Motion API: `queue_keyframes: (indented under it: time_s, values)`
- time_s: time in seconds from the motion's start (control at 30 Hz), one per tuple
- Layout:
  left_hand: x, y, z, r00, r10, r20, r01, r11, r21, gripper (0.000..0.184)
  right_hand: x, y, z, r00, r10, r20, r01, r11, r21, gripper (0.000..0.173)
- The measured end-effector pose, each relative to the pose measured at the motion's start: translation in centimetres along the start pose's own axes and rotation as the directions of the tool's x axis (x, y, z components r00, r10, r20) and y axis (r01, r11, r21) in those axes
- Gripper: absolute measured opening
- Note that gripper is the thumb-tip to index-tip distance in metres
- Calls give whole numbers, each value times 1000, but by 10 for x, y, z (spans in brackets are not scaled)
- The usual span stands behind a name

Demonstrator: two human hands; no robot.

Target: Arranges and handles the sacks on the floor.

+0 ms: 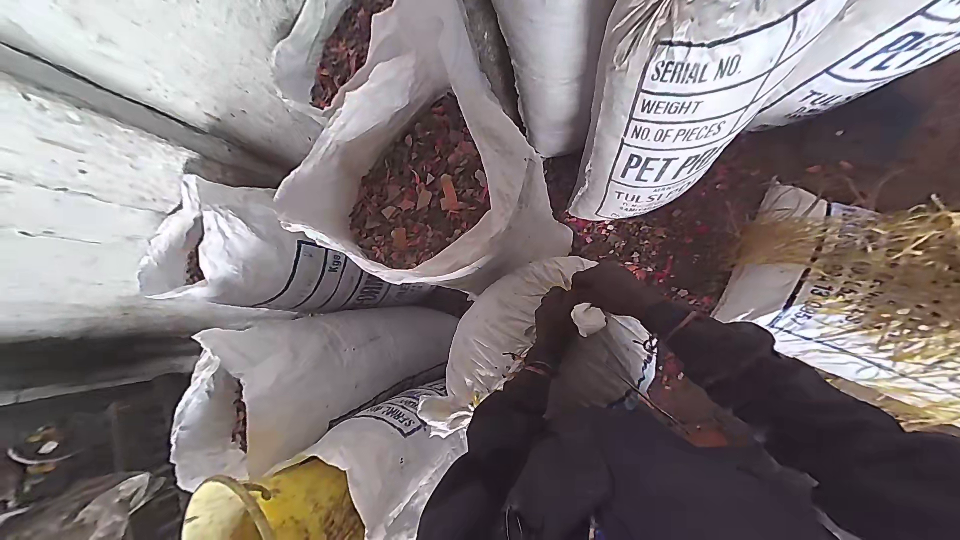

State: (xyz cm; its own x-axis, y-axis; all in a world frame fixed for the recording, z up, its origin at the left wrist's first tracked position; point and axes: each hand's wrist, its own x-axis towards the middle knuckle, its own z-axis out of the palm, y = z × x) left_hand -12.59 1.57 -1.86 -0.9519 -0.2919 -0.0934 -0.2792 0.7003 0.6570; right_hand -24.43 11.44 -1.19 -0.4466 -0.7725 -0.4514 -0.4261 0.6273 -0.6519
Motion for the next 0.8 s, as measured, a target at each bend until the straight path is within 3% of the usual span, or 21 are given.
queue_keyframes:
  time_s: [0.17,0.3,0.4,0.57,0.8]
  values:
    - [-2,-1,6,997,-3,-75,3,1000,-3,14,-5,10,0,983,-172,64,176,982,-72,12]
    - [0,-2,9,997,-25,-78,26,1000,10,17,-14,29,-1,950,-313,4,309,940,146,19]
    - [2,4,3,996,-83,17,81,995,64,22,-14,39,11,951,-296,-90,309,919,246,18]
    - [-2,16,-21,957,-143,250,100,979,177,28,-10,43,17,940,-321,-119,339,921,192,16]
    - [5,17,-25,928,-165,334,98,973,207,27,-17,34,20,953,-255,-164,284,939,191,16]
